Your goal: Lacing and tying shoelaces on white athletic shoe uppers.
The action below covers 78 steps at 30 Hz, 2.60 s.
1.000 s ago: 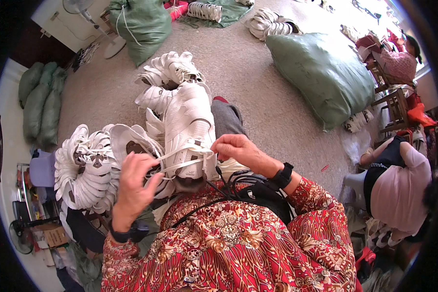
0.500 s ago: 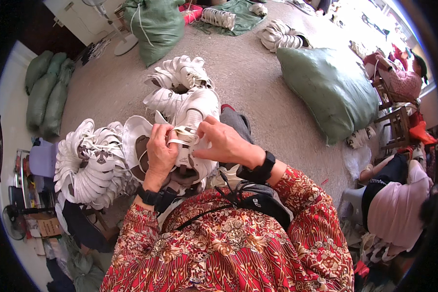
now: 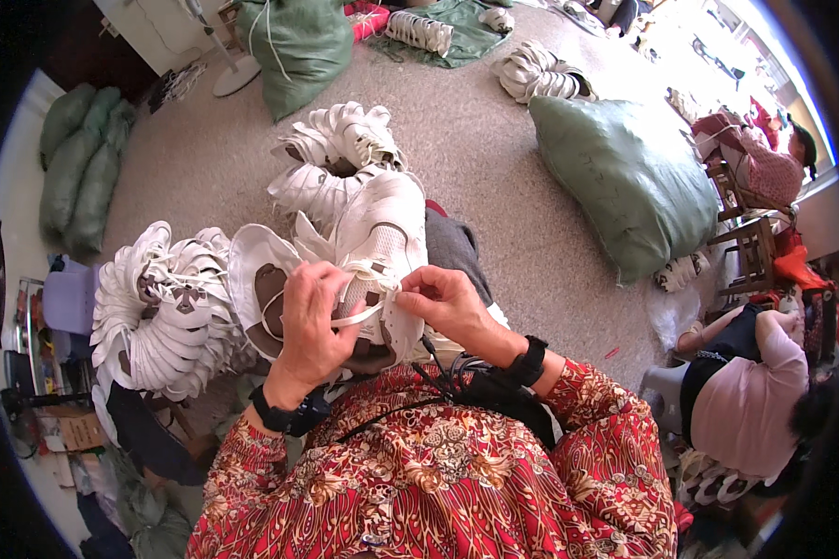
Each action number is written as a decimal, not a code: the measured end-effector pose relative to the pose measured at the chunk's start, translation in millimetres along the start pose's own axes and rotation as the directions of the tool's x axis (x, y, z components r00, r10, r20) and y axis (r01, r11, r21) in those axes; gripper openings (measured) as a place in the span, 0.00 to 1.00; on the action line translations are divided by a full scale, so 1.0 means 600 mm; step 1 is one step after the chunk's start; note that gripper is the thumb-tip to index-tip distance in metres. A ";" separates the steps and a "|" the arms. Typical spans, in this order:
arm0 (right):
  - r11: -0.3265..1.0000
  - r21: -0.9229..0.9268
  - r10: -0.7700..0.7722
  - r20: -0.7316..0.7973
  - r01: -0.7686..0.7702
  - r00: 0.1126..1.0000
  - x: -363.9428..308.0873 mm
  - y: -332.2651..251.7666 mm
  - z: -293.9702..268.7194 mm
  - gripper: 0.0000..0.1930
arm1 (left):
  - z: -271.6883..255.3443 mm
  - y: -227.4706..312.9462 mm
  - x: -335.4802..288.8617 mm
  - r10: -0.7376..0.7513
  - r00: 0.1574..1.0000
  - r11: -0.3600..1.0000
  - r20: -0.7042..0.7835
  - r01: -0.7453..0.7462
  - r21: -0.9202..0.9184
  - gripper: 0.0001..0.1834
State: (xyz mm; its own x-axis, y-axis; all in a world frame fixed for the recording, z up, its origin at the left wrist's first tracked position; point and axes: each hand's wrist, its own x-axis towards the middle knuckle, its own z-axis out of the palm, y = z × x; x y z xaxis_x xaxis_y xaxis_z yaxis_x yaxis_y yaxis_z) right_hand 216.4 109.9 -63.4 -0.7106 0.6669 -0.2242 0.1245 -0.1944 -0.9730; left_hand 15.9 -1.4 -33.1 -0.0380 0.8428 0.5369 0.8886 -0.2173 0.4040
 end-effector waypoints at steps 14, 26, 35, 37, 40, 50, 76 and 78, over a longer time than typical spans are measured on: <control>0.973 0.162 0.128 0.205 -0.163 0.970 0.010 -0.027 -0.036 0.08 | 0.005 0.005 -0.002 -0.035 0.973 0.981 0.230 0.077 -0.179 0.14; 0.950 0.219 0.150 0.304 -0.222 0.941 0.001 -0.035 -0.044 0.08 | 0.023 0.026 -0.014 -0.012 0.979 1.000 0.204 0.007 0.026 0.11; 0.833 -0.533 -0.098 0.122 0.148 0.988 -0.035 -0.041 0.014 0.33 | 0.041 0.011 0.000 0.035 0.992 0.999 0.122 -0.039 0.035 0.06; 0.688 -0.652 -0.278 0.170 0.319 0.945 -0.034 -0.038 0.024 0.39 | 0.037 0.008 0.002 0.068 0.989 0.998 0.128 -0.069 0.007 0.06; 0.638 -0.715 -0.288 0.120 0.284 0.950 -0.020 -0.026 0.034 0.36 | 0.031 0.009 0.002 0.152 0.978 0.987 0.140 -0.158 0.033 0.05; 0.827 -0.545 -0.155 0.011 0.136 0.988 -0.026 -0.035 0.030 0.22 | -0.046 0.000 -0.026 0.069 0.977 0.998 0.203 -0.069 -0.003 0.07; 0.988 -0.152 -0.003 0.129 0.023 0.992 -0.025 0.011 -0.030 0.06 | 0.021 0.040 -0.002 0.049 0.966 0.991 0.253 -0.078 0.109 0.13; 0.994 -0.105 -0.014 0.163 0.032 0.987 -0.029 0.008 -0.028 0.06 | 0.032 0.047 0.005 0.032 0.968 0.991 0.249 -0.064 0.119 0.12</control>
State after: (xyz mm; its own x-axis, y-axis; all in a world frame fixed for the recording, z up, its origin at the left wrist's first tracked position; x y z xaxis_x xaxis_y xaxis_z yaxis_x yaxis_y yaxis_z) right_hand 240.9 109.3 -65.1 -0.8154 0.5438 -0.1984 0.1739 -0.0969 -0.9800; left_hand 49.5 4.4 -34.6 0.1060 0.9314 0.3481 0.9373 -0.2105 0.2778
